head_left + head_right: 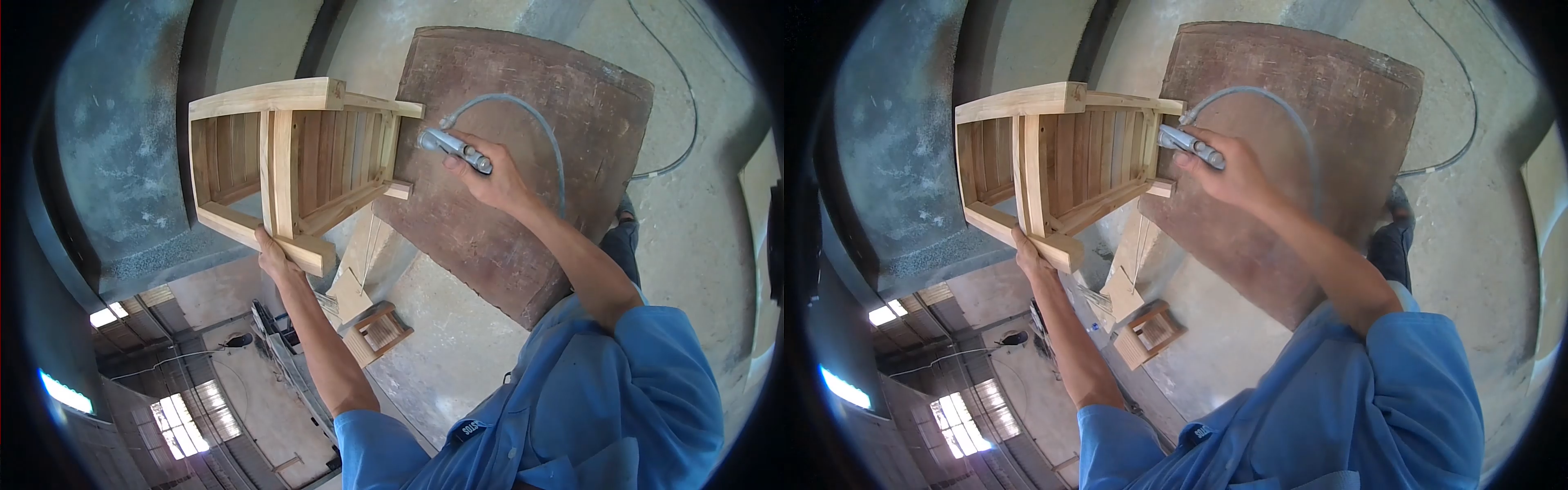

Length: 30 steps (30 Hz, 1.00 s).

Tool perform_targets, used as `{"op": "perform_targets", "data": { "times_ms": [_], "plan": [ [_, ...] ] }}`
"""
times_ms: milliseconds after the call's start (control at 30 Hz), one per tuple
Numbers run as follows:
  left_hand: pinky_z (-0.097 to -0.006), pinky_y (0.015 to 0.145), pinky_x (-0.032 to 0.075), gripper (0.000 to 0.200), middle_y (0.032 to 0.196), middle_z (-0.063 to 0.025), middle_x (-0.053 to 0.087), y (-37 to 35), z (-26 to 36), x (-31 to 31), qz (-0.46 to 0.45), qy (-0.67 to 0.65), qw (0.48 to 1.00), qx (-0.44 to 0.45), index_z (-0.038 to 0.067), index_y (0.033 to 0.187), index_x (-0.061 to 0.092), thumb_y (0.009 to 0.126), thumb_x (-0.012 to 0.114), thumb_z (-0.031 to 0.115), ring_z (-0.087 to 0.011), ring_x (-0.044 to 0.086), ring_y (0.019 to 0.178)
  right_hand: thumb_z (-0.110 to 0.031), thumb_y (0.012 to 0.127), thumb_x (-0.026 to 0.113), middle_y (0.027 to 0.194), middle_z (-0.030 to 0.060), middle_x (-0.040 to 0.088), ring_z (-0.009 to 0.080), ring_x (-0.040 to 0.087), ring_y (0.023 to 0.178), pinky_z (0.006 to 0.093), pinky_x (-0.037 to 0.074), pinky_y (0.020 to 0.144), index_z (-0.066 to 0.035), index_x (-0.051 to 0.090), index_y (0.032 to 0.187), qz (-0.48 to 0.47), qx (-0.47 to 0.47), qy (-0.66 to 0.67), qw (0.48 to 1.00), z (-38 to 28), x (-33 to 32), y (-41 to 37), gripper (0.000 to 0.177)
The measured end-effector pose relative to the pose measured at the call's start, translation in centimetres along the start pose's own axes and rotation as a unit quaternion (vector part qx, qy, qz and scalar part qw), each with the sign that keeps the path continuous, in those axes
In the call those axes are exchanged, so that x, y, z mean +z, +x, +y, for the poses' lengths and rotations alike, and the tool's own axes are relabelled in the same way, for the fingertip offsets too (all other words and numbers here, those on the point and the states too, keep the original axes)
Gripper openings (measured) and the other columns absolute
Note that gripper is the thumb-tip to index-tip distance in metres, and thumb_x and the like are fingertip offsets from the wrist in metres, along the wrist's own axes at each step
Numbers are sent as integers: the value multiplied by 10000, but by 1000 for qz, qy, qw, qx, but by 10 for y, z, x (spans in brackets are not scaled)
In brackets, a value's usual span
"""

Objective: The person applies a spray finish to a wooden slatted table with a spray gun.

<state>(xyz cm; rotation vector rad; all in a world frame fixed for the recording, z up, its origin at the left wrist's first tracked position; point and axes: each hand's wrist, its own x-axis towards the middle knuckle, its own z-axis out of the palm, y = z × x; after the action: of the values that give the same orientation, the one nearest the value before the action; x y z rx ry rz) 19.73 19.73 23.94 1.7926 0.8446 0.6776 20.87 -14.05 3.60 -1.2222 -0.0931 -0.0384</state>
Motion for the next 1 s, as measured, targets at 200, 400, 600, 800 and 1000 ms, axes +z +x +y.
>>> {"op": "perform_targets", "data": {
  "times_ms": [200, 400, 600, 800, 1000],
  "plan": [
    [-433, 635, 596, 624, 1037, -196, 626, -1, -1, 1, 13, 6, 1000, 5, -96, 1262, 470, 914, 612, 402, -311, 669, 823, -328, 855, 705, 979, 166, 715, 215, 697, 858, 333, 523, 781, -55, 647, 1208, -92, 46, -3, 995, 11, 26, -22, 450],
    [-428, 627, 594, 637, 1055, -199, 613, -8, 4, 5, 21, 7, 1000, 0, -107, 1250, 471, 898, 630, 400, -309, 665, 823, -341, 851, 706, 976, 163, 715, 228, 697, 837, 341, 524, 782, -74, 647, 1219, -107, 10, -36, 994, 29, 39, -22, 459],
    [-410, 600, 575, 644, 1009, -230, 615, -12, 2, 9, 29, 7, 999, 29, -164, 1180, 495, 876, 615, 391, -300, 667, 780, -302, 873, 694, 859, 79, 717, 115, 642, 770, 289, 501, 713, -52, 660, 1186, 21, 46, -1, 999, 29, 19, 24, 401],
    [-407, 590, 577, 621, 998, -230, 616, -15, 3, 11, 33, 11, 999, 28, -162, 1175, 500, 877, 611, 371, -298, 668, 768, -310, 868, 698, 884, 124, 717, 164, 670, 789, 303, 512, 736, -47, 662, 1177, -9, 39, -14, 999, 36, 31, 20, 408],
    [-410, 621, 585, 636, 1037, -215, 616, -20, 4, 14, 35, 8, 999, 27, -145, 1192, 498, 878, 634, 391, -296, 667, 810, -343, 855, 701, 946, 170, 710, 244, 693, 821, 342, 524, 755, -60, 663, 1175, -79, 26, -18, 996, 47, 57, -1, 429]
  ]
}}
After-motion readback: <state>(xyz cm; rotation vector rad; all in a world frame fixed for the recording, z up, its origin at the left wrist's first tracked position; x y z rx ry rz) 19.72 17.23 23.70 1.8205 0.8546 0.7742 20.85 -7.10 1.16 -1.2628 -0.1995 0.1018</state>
